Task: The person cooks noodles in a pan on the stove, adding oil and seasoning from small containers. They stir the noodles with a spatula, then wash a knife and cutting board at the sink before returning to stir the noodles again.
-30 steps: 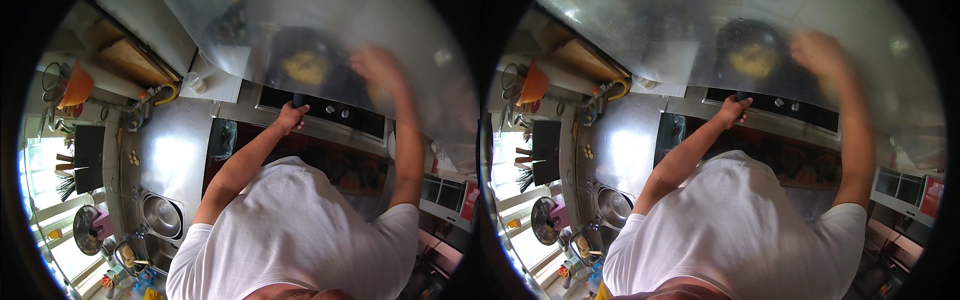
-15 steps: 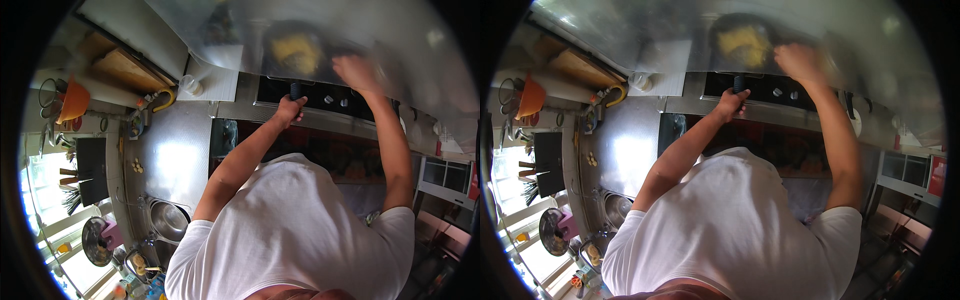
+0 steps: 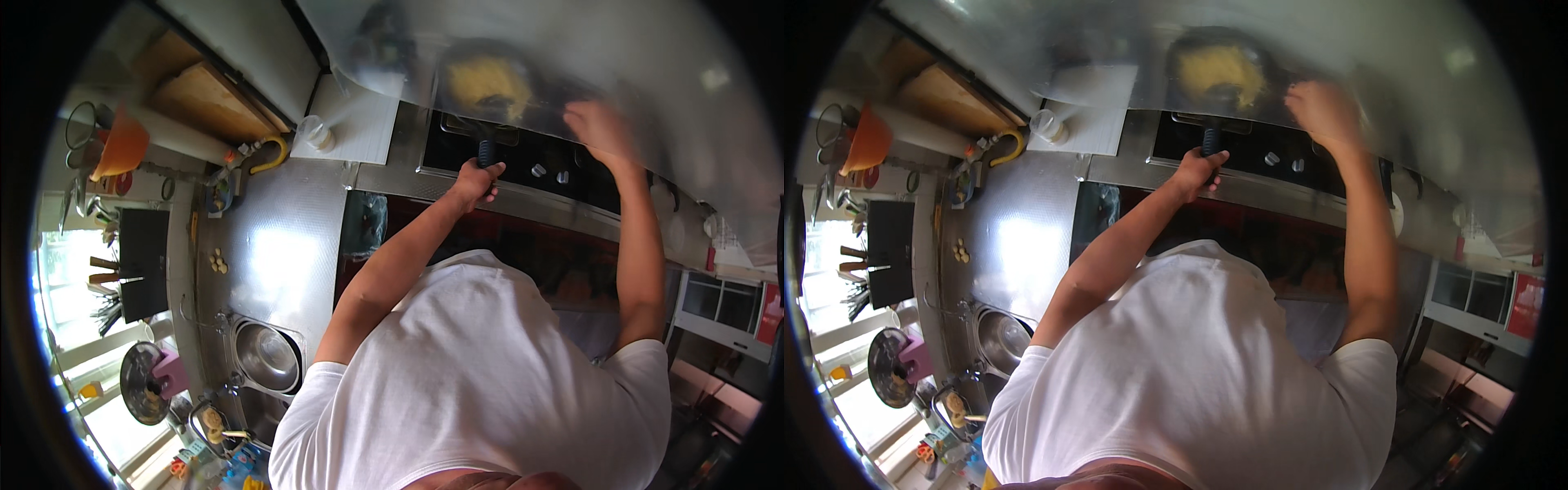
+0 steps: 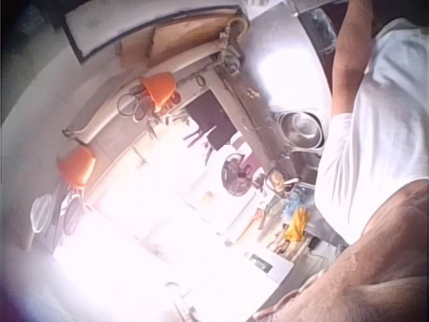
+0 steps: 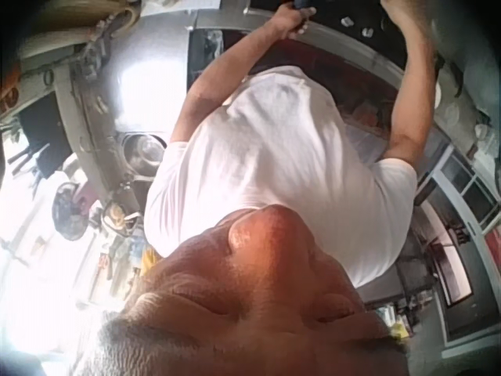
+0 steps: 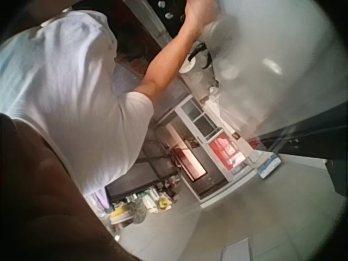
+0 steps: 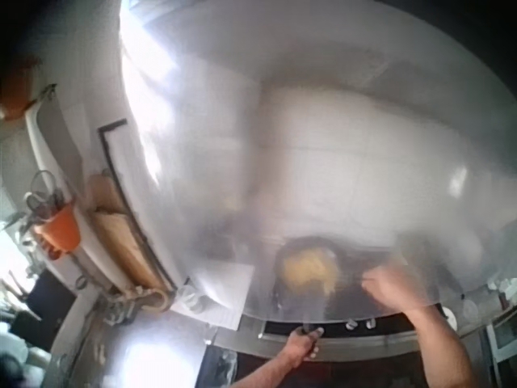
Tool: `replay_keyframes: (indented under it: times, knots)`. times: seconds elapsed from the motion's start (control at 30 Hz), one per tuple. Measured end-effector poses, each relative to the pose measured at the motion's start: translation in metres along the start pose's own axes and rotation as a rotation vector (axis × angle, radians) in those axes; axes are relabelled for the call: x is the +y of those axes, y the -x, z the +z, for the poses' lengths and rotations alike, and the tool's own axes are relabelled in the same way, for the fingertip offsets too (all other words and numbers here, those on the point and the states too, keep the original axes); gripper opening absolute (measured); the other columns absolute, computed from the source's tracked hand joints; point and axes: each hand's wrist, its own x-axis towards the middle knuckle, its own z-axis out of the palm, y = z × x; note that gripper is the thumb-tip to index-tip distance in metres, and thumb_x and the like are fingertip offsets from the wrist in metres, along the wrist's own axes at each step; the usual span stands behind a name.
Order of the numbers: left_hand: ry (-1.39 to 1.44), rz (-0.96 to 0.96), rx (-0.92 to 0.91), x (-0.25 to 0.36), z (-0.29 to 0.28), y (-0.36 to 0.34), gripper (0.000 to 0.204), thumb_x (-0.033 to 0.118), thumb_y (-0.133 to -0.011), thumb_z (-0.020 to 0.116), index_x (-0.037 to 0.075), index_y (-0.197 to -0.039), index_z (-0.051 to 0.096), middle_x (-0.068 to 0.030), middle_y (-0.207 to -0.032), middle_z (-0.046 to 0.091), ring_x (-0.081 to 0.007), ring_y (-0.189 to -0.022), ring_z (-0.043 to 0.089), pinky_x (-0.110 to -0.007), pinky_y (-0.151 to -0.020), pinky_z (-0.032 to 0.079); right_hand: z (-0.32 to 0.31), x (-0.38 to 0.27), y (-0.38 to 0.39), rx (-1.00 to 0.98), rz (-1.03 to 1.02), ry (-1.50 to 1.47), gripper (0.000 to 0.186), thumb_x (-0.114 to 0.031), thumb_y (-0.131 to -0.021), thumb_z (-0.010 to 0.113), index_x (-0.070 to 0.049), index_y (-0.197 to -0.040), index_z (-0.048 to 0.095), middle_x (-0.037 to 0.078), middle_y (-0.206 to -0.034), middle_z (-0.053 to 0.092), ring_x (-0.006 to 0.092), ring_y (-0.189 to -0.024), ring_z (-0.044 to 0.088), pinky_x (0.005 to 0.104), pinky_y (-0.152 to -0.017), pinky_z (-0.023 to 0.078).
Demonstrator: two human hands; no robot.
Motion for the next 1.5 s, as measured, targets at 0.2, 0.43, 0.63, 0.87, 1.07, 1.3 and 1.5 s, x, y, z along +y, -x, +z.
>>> replay_keyframes:
  times: [0.2,0.43,0.63,0.87,1.07,1.3,1.5]
  knots:
    - [-0.015,-0.007,0.010,0.000,0.000,0.002,0.031,0.027,-0.095,0.075,0.004,-0.102,0.055,-0.0038,-0.081,0.056,-0.0129,-0.057,0.054,-0.028,-0.045,0.046,0.024,0.032,-0.057,0.028,0.003,-0.067,0.026,-0.032,-0.098,0.060,-0.009,-0.102,0.072,0.015,-0.099,0.073,0.0410,-0.092,0.068,0.0504,-0.079,0.052]
    - [-0.038,-0.010,0.018,0.003,0.001,0.002,0.032,0.029,-0.094,0.075,0.005,-0.103,0.054,-0.0029,-0.078,0.056,-0.0131,-0.055,0.056,-0.029,-0.045,0.048,0.065,0.038,-0.077,0.194,-0.253,-0.125,0.023,-0.030,-0.093,0.067,-0.008,-0.096,0.069,0.017,-0.091,0.071,0.0419,-0.088,0.066,0.0530,-0.076,0.050]
    - [-0.016,-0.014,0.003,-0.001,0.000,0.000,0.030,0.027,-0.095,0.074,0.005,-0.101,0.054,-0.0034,-0.079,0.055,-0.0134,-0.057,0.053,-0.028,-0.045,0.043,0.017,0.040,-0.025,0.017,-0.134,-0.078,0.029,-0.033,-0.092,0.071,-0.004,-0.093,0.069,0.016,-0.085,0.069,0.0377,-0.083,0.067,0.0500,-0.077,0.050]
    - [-0.054,-0.029,0.021,0.001,0.001,0.004,0.032,0.030,-0.095,0.074,0.006,-0.103,0.054,-0.0028,-0.080,0.056,-0.0130,-0.058,0.054,-0.030,-0.047,0.045,-0.034,0.016,0.039,0.047,-0.104,0.001,0.025,-0.031,-0.095,0.069,-0.007,-0.101,0.074,0.019,-0.086,0.073,0.0388,-0.082,0.069,0.0488,-0.074,0.054]
    - [-0.092,-0.049,0.025,0.009,0.008,0.008,0.033,0.031,-0.095,0.075,0.007,-0.105,0.055,-0.0026,-0.081,0.056,-0.0129,-0.060,0.055,-0.030,-0.049,0.047,0.037,0.013,0.017,0.018,-0.040,0.156,0.020,-0.026,-0.096,0.066,-0.011,-0.101,0.077,0.018,-0.092,0.075,0.0392,-0.086,0.072,0.0502,-0.074,0.057]
    - [-0.059,-0.033,0.027,0.002,-0.001,0.005,0.034,0.031,-0.094,0.075,0.006,-0.105,0.054,-0.0029,-0.082,0.056,-0.0131,-0.060,0.055,-0.030,-0.048,0.046,-0.032,-0.013,0.027,-0.038,-0.004,0.145,0.020,-0.028,-0.096,0.066,-0.012,-0.099,0.076,0.017,-0.088,0.074,0.0386,-0.088,0.072,0.0507,-0.076,0.057]
    - [-0.053,-0.030,0.014,0.004,0.004,0.003,0.034,0.030,-0.095,0.075,0.005,-0.105,0.053,-0.0031,-0.081,0.055,-0.0133,-0.059,0.055,-0.029,-0.047,0.046,0.011,-0.010,-0.007,-0.095,0.037,0.246,0.022,-0.030,-0.096,0.064,-0.012,-0.099,0.076,0.015,-0.097,0.075,0.0384,-0.093,0.072,0.0511,-0.079,0.057]
